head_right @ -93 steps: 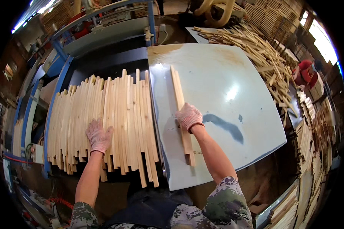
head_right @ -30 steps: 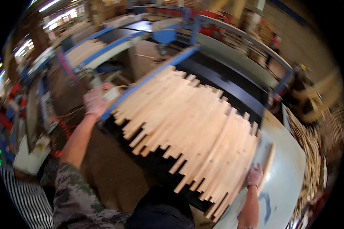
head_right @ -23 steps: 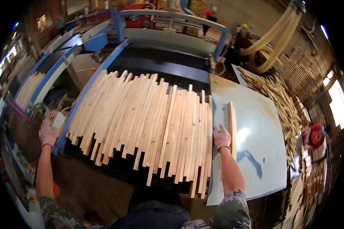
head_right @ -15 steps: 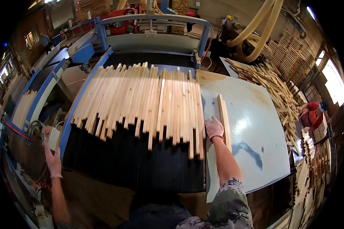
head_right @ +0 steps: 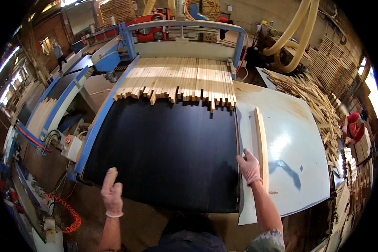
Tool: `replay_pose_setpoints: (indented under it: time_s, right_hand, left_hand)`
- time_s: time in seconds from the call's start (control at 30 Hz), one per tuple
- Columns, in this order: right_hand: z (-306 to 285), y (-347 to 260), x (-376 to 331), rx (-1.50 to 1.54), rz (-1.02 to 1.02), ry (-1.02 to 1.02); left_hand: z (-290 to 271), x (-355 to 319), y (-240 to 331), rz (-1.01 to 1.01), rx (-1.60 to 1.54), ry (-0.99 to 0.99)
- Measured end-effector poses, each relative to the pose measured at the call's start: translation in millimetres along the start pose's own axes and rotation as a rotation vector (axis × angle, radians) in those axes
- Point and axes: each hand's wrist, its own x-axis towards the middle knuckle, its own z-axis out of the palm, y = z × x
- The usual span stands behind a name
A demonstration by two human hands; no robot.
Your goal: The person gathers bundles of thin wooden strips from a metal table and places them onto a conveyor belt. They also pick up stray wooden strips from the floor and arrange the wood on the table and belt.
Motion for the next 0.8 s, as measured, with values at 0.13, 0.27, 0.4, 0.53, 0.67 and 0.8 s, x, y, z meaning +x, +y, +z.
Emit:
replay_pose_setpoints:
  time_s: [0.13, 0.27, 0.4, 0.53, 0.67, 0.8]
  right_hand:
    - [-36, 33, -95, 0.622, 0.157, 0.068]
    - [-87, 68, -172, 0.440, 0.221, 0.123]
    - [-129, 124, -222, 0.534, 0.241, 0.314]
    - [-165, 234, -298, 0.637, 0.327, 0.499]
    - [-213, 315, -385, 0.529, 0.527, 0.606]
    - [-233, 399, -470, 0.623, 0.724, 0.732]
  left_hand:
    - [76, -22, 4, -0.001, -0.244, -0.132]
    - [151, -63, 44, -0.094, -0.431, -0.308]
    - [222, -113, 60, -0.015, -0.480, -0.588]
    - [308, -173, 114, 0.027, -0.522, -0.854]
    - [393, -251, 158, 0.040, -0.542, -1.094]
    - [470, -348, 224, -0.062, -0.585, -1.374]
